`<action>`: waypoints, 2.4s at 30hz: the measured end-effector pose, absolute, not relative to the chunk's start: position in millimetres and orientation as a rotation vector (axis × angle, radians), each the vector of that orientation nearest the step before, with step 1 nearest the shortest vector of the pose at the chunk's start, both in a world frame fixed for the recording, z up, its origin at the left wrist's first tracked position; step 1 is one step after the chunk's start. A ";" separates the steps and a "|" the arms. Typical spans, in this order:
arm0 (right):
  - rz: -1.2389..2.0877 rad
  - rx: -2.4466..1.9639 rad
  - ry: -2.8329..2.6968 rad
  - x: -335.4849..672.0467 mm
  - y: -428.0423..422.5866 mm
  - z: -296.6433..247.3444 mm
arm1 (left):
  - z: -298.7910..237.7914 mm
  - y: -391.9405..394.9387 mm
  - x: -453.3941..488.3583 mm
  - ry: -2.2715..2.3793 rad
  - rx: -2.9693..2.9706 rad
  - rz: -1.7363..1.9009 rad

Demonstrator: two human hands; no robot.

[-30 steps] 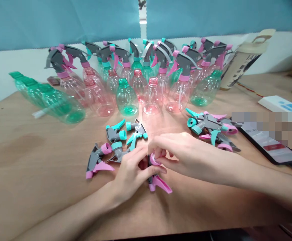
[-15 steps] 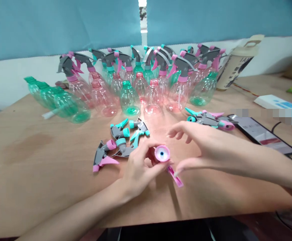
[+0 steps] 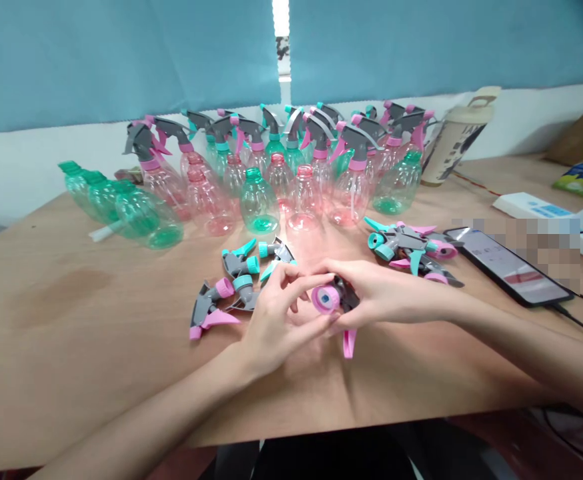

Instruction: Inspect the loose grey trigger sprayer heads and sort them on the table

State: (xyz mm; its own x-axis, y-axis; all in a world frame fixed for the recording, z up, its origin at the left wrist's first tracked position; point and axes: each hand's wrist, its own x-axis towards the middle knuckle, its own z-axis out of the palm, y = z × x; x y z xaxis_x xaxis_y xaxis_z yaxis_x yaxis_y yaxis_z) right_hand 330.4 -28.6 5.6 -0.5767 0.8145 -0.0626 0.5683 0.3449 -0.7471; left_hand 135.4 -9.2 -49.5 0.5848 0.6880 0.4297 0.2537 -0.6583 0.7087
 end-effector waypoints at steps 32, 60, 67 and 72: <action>0.288 -1.535 -2.399 347.5 -27.0 -19.0 | -38.1 -61.3 124.8 1.304 2.971 0.462; 0.359 -1.868 -2.441 391.2 -50.5 12.6 | -44.3 -7.9 143.6 0.823 2.477 1.199; 0.479 -1.445 -2.523 347.9 -34.3 49.6 | -53.8 -7.3 143.3 0.809 2.270 1.310; 0.586 -1.298 -2.586 337.7 -37.1 48.5 | -54.8 -9.0 141.0 0.887 2.202 1.316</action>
State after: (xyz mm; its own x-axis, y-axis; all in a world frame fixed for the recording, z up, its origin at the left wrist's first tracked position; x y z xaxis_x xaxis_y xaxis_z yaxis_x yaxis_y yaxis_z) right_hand 337.7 -37.1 48.5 -0.5988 0.8009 -0.0080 0.7261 0.5386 -0.4275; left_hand 141.0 -9.0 -54.8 0.3471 0.7074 0.6157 0.3053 -0.7060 0.6390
